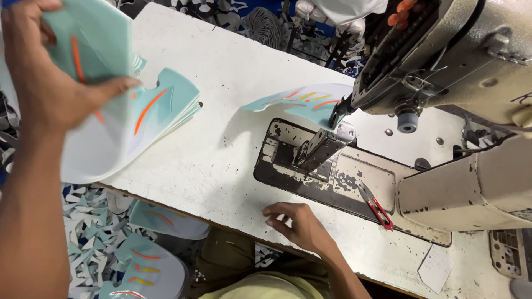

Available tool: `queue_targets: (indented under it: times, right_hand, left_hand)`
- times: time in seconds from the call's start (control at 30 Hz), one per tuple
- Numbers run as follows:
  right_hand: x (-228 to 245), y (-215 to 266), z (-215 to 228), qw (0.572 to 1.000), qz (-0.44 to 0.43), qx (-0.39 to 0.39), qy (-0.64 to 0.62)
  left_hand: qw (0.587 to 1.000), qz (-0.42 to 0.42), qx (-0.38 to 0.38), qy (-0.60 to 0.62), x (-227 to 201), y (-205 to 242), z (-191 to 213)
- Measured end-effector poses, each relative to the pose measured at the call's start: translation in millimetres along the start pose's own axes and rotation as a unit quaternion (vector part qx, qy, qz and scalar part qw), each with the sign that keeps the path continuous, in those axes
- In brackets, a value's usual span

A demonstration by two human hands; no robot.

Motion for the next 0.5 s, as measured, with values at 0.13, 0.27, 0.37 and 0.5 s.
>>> queue_targets:
  times: [0.13,0.27,0.37,0.5]
  right_hand:
    - [37.0,-16.7,6.6,0.993,0.041,-0.016,-0.107]
    - [63.2,-5.5,35.9,0.924,0.228,-0.115,-0.284]
    - [-33.0,5.6,32.1,0.902,0.005,-0.211,-0.376]
    - [-58.6,20.5,32.1,0.899,-0.016,-0.187,-0.396]
  left_hand:
    - [0.991,0.094,0.001,0.095,-131.4,-5.6,3.1]
    - [0.950,0.146,0.100,0.256,-213.7,38.2,-72.1]
    - [0.899,0.063,0.123,0.416,-232.8,42.3,-106.2]
    - [0.802,0.090,0.291,0.515,-247.8,51.1,-173.0]
Point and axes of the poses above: each hand's wrist, its own y-axis away from the middle knuckle, its own z-axis out of the back of the hand, x = y × z, the point moved 8 cm from there along -y, towards the middle knuckle, and after that the axes turned 9 degrees about -y, right-handed, at the moved point
